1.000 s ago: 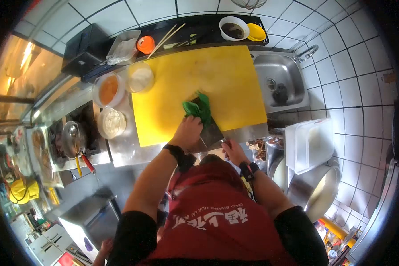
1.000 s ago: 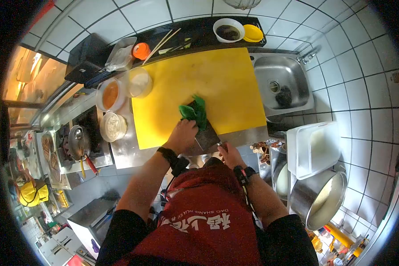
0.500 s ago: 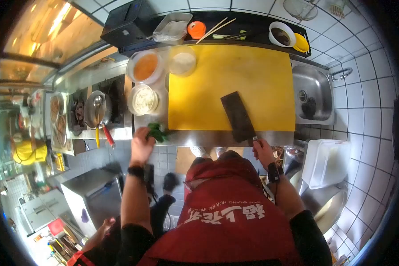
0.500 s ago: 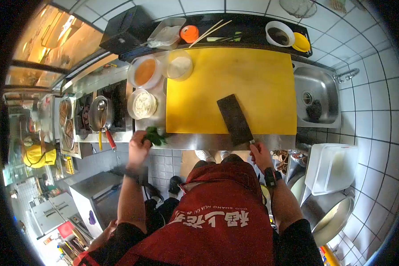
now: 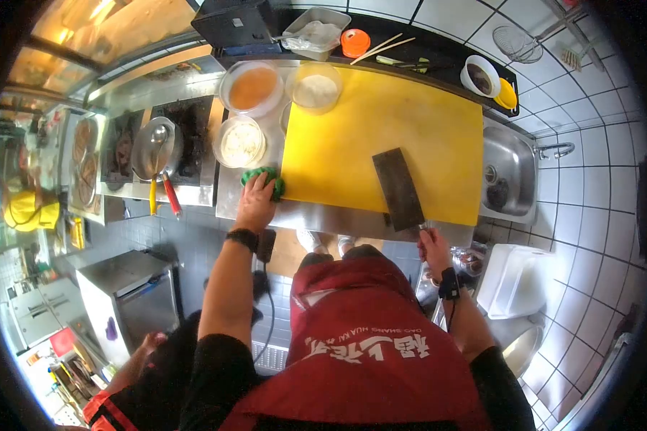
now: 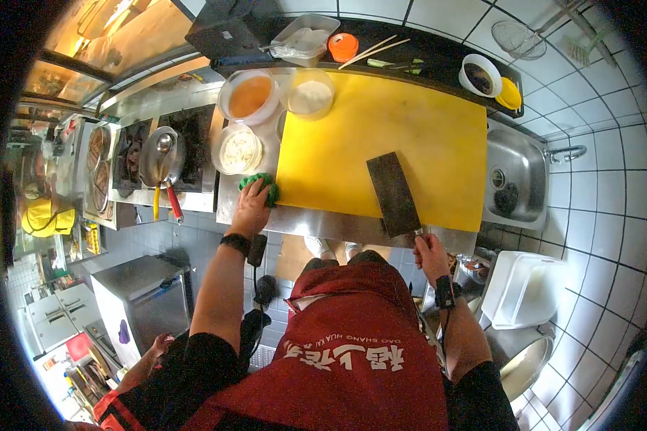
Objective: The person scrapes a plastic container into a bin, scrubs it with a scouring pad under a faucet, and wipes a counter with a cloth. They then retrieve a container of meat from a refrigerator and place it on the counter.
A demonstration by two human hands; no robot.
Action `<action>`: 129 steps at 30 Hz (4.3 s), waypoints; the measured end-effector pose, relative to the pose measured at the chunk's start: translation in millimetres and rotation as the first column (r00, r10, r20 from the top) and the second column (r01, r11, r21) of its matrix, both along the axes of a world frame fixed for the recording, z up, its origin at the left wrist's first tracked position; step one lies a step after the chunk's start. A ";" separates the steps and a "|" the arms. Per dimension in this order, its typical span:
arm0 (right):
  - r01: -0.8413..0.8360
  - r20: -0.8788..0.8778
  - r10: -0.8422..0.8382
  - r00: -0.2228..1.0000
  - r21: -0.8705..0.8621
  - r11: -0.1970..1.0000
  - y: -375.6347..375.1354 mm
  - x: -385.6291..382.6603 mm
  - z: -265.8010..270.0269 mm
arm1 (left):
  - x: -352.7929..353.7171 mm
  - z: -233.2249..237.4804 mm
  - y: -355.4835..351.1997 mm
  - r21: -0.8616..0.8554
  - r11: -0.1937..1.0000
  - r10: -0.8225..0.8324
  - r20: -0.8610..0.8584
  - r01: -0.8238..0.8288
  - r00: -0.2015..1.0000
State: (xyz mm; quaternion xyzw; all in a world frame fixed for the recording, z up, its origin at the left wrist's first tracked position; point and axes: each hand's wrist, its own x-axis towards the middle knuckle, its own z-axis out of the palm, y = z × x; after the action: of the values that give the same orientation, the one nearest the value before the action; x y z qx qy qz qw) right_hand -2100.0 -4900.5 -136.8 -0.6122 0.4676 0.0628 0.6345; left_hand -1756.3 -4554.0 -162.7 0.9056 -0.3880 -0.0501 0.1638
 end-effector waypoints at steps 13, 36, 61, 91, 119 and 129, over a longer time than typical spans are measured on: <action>0.167 0.152 -0.178 0.972 0.076 0.983 -9.6 -27.6 4.0 | -85.5 42.4 55.3 -0.114 0.958 0.156 -0.567 -0.265 0.809; 0.762 0.317 -0.725 0.611 0.011 0.647 -13.9 -141.5 101.3 | -163.8 3.1 -245.2 -0.066 0.516 -0.806 -0.374 0.854 0.459; 0.202 0.361 -0.177 0.916 -0.035 0.979 -25.0 -17.1 64.8 | -42.0 131.9 2.8 0.003 0.963 0.249 -0.380 -0.268 0.891; -0.030 0.359 0.477 0.802 -0.774 0.633 56.8 163.5 18.3 | -160.6 59.2 255.2 -0.039 0.352 0.714 -0.635 -0.935 0.295; -0.436 0.334 0.285 0.899 0.607 0.665 432.4 422.3 -4.8 | -126.2 21.3 454.3 -0.161 0.148 0.689 -0.691 -0.976 0.218; -0.504 0.338 0.469 0.816 0.020 0.863 388.6 449.0 -19.1 | -85.2 31.2 476.0 -0.102 0.132 0.730 -0.663 -0.986 0.167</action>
State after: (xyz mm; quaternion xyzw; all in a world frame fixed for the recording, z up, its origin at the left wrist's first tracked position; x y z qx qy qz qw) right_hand -1651.0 -4511.9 -155.9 -0.6776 0.1814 0.1476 0.6972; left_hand -1841.5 -4078.0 -131.5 0.8238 0.2919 -0.0467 0.4836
